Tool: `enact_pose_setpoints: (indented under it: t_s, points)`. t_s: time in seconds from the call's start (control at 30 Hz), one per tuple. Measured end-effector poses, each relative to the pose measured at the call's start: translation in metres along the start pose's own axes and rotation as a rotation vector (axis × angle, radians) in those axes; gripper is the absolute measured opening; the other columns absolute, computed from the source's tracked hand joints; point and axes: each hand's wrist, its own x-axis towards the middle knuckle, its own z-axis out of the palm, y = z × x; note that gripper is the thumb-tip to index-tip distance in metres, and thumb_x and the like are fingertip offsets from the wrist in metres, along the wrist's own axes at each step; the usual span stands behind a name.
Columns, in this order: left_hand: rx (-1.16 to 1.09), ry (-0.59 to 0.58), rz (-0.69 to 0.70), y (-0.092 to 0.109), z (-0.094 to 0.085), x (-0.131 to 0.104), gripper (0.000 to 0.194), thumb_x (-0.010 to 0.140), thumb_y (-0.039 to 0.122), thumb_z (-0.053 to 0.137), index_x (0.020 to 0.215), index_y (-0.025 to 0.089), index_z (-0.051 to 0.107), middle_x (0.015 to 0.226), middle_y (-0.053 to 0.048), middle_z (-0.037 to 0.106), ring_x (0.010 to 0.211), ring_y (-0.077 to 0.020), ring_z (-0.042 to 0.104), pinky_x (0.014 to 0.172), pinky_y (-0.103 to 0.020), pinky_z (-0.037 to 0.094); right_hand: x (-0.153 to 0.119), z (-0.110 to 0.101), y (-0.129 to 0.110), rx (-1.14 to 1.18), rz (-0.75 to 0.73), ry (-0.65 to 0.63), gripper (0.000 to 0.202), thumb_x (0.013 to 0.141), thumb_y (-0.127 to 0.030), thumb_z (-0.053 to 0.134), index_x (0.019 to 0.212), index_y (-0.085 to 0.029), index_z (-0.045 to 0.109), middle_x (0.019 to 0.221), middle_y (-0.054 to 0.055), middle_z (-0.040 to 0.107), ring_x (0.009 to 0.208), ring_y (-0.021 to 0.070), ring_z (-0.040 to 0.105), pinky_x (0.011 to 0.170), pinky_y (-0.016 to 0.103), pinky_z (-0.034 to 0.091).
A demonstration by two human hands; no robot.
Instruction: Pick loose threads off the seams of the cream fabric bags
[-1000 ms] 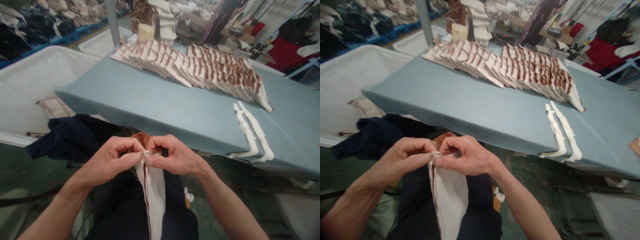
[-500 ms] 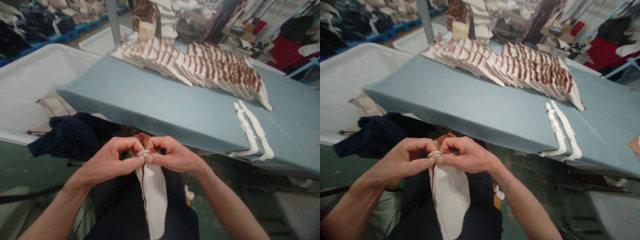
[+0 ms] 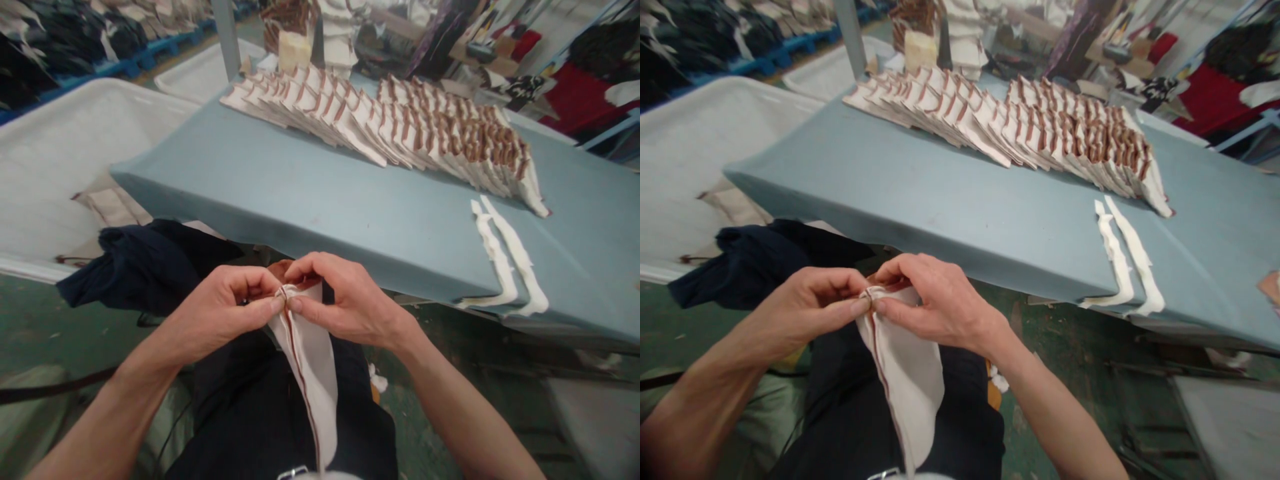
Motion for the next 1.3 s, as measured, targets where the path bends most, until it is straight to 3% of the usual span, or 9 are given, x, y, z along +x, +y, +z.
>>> enact_pose_setpoints:
  t_s: [0.17,0.3,0.4,0.57,0.87,1.03,1.17,1.23,1.3]
  points:
    - [-0.044,0.065,-0.026,0.002,0.006,-0.001,0.02,0.085,0.037,0.081,0.078,0.019,0.082,0.07,-0.001,0.073,0.063,-0.012,0.061,0.059,-0.017,0.049,-0.002,0.001,-0.014,-0.181,-0.118,0.178,0.006,0.092,-0.018,0.069,0.097,-0.021,0.067,0.099,0.005,0.075,0.092,0.0188,0.069,0.086,0.033,0.054]
    - [-0.011,0.089,0.008,0.003,0.008,-0.001,0.017,0.087,0.035,0.08,0.08,0.02,0.084,0.077,-0.001,0.077,0.068,-0.0129,0.065,0.061,-0.016,0.051,-0.007,0.003,-0.021,-0.274,-0.121,0.251,0.005,0.089,-0.018,0.067,0.093,-0.02,0.068,0.098,0.006,0.075,0.092,0.0204,0.069,0.084,0.034,0.054]
    - [0.014,0.089,0.022,0.001,0.009,-0.001,0.016,0.088,0.035,0.08,0.08,0.021,0.084,0.085,-0.001,0.079,0.073,-0.0137,0.069,0.063,-0.016,0.053,-0.01,0.006,-0.019,-0.312,-0.082,0.23,0.006,0.091,-0.016,0.066,0.087,-0.02,0.069,0.087,0.003,0.076,0.08,0.0168,0.068,0.074,0.03,0.05]
    - [0.04,0.071,0.0,-0.004,0.009,-0.003,0.018,0.09,0.037,0.079,0.083,0.02,0.083,0.088,-0.002,0.08,0.077,-0.016,0.073,0.066,-0.018,0.056,-0.013,0.009,-0.015,-0.3,0.003,0.188,0.007,0.094,-0.017,0.068,0.088,-0.02,0.072,0.085,-0.001,0.079,0.077,0.0137,0.071,0.074,0.025,0.05]
    - [0.232,0.11,0.086,-0.001,0.012,-0.001,0.023,0.095,0.037,0.07,0.087,0.022,0.085,0.082,-0.001,0.082,0.072,-0.0179,0.073,0.063,-0.02,0.054,-0.015,0.014,-0.014,-0.624,-0.008,0.127,0.02,0.1,-0.021,0.059,0.084,-0.018,0.071,0.077,0.004,0.079,0.071,0.0177,0.069,0.066,0.031,0.041]
    - [0.318,0.11,0.134,-0.002,0.015,0.001,0.025,0.097,0.037,0.063,0.093,0.023,0.084,0.087,-0.003,0.083,0.077,-0.0213,0.073,0.069,-0.026,0.056,-0.013,0.017,-0.002,-0.335,0.094,0.128,0.009,0.09,-0.018,0.061,0.083,-0.02,0.066,0.075,0.0,0.075,0.065,0.0132,0.064,0.064,0.026,0.04]
    - [0.502,0.298,0.234,-0.003,0.019,-0.001,0.019,0.092,0.035,0.071,0.106,0.024,0.078,0.105,-0.004,0.082,0.096,-0.0239,0.074,0.088,-0.03,0.055,-0.012,0.015,0.004,-0.089,0.205,0.083,0.008,0.09,-0.02,0.06,0.082,-0.02,0.063,0.071,-0.003,0.068,0.06,0.0102,0.057,0.061,0.023,0.039]
    - [0.563,0.362,0.271,-0.003,0.022,-0.006,0.014,0.092,0.035,0.072,0.1,0.024,0.076,0.098,-0.002,0.081,0.087,-0.021,0.073,0.082,-0.028,0.052,-0.013,0.014,0.005,-0.076,0.217,0.089,0.008,0.09,-0.021,0.06,0.083,-0.02,0.063,0.071,-0.003,0.068,0.061,0.0105,0.057,0.061,0.023,0.039]
    - [0.552,0.335,0.264,-0.003,0.026,-0.01,0.013,0.094,0.035,0.07,0.092,0.023,0.074,0.085,0.001,0.078,0.072,-0.0172,0.069,0.07,-0.026,0.049,-0.014,0.013,0.005,-0.102,0.204,0.1,0.009,0.091,-0.022,0.06,0.084,-0.02,0.064,0.073,-0.002,0.069,0.063,0.0109,0.058,0.063,0.024,0.04]
